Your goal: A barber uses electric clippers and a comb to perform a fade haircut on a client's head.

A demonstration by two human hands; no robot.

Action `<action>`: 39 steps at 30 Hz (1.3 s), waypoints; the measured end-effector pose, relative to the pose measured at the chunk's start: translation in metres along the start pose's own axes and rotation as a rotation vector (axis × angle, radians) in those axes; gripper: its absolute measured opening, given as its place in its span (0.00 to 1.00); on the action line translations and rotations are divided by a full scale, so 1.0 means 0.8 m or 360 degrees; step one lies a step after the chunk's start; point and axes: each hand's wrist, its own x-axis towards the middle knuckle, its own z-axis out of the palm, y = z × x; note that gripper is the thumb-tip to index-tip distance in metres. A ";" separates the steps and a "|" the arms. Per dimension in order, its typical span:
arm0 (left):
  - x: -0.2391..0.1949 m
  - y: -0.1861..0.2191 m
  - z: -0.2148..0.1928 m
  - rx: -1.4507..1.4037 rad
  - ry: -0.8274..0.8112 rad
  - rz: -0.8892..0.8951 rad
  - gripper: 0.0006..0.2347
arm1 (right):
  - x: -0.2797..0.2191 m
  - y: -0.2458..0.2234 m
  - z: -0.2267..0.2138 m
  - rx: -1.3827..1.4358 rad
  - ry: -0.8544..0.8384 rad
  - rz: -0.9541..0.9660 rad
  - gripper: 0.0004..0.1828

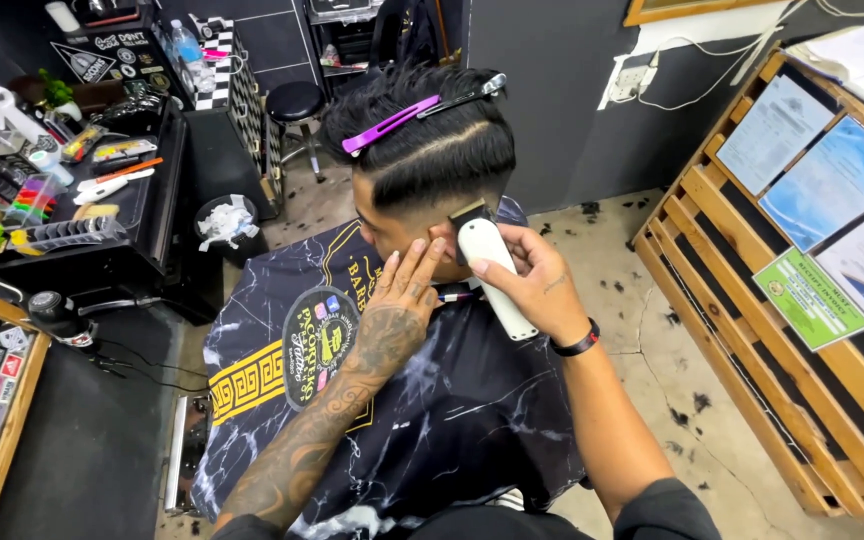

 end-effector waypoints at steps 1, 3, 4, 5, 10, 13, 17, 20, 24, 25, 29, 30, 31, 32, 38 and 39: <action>-0.001 0.000 0.003 0.0003 -0.0004 0.0001 0.10 | -0.002 0.002 -0.005 0.0005 0.0000 0.0001 0.33; -0.003 -0.001 0.009 0.0013 0.0034 0.0009 0.10 | -0.005 0.006 -0.014 0.0086 0.0010 0.0134 0.33; -0.003 -0.003 0.008 0.0017 0.0031 0.0008 0.10 | -0.001 0.007 -0.012 0.0090 0.0007 0.0135 0.33; -0.003 -0.003 0.008 0.0013 0.0040 0.0009 0.10 | 0.000 0.009 -0.012 0.0107 -0.0008 0.0124 0.33; -0.001 0.000 0.005 0.0020 0.0071 0.0021 0.11 | 0.003 0.013 -0.011 0.0110 -0.0036 0.0029 0.32; -0.001 -0.001 0.003 0.0051 0.0065 0.0021 0.11 | 0.003 0.010 -0.011 0.0155 -0.0039 0.0118 0.31; -0.001 0.001 0.005 0.0047 0.0080 0.0015 0.11 | 0.006 0.009 -0.008 0.0146 -0.0054 0.0074 0.32; 0.001 0.000 0.003 0.0035 0.0086 0.0017 0.11 | 0.003 0.009 -0.012 0.0136 -0.0061 0.0077 0.32; 0.000 0.002 0.003 0.0028 0.0071 0.0003 0.10 | 0.013 0.012 -0.007 0.0103 -0.0084 0.0037 0.33; 0.001 0.002 0.002 0.0023 0.0070 0.0013 0.10 | 0.010 0.010 -0.007 0.0105 -0.0072 0.0037 0.33; 0.001 0.002 0.002 0.0043 0.0056 0.0003 0.10 | -0.002 0.000 -0.012 0.0143 -0.0036 0.0109 0.32; 0.000 0.002 0.002 0.0041 0.0054 0.0000 0.10 | -0.005 -0.003 -0.014 0.0174 -0.0017 0.0185 0.33; 0.000 0.001 0.001 0.0048 0.0053 -0.0006 0.10 | -0.003 -0.001 -0.012 0.0176 -0.0025 0.0184 0.33; 0.000 0.000 0.001 0.0049 0.0059 -0.0008 0.10 | 0.000 0.001 -0.011 0.0184 -0.0043 0.0173 0.33; 0.002 0.004 0.001 0.0073 0.0056 0.0009 0.11 | -0.002 0.006 -0.015 0.0247 -0.0015 0.0156 0.32; 0.002 0.003 -0.001 0.0086 0.0059 0.0006 0.11 | -0.006 -0.001 -0.015 0.0267 -0.0006 0.0207 0.32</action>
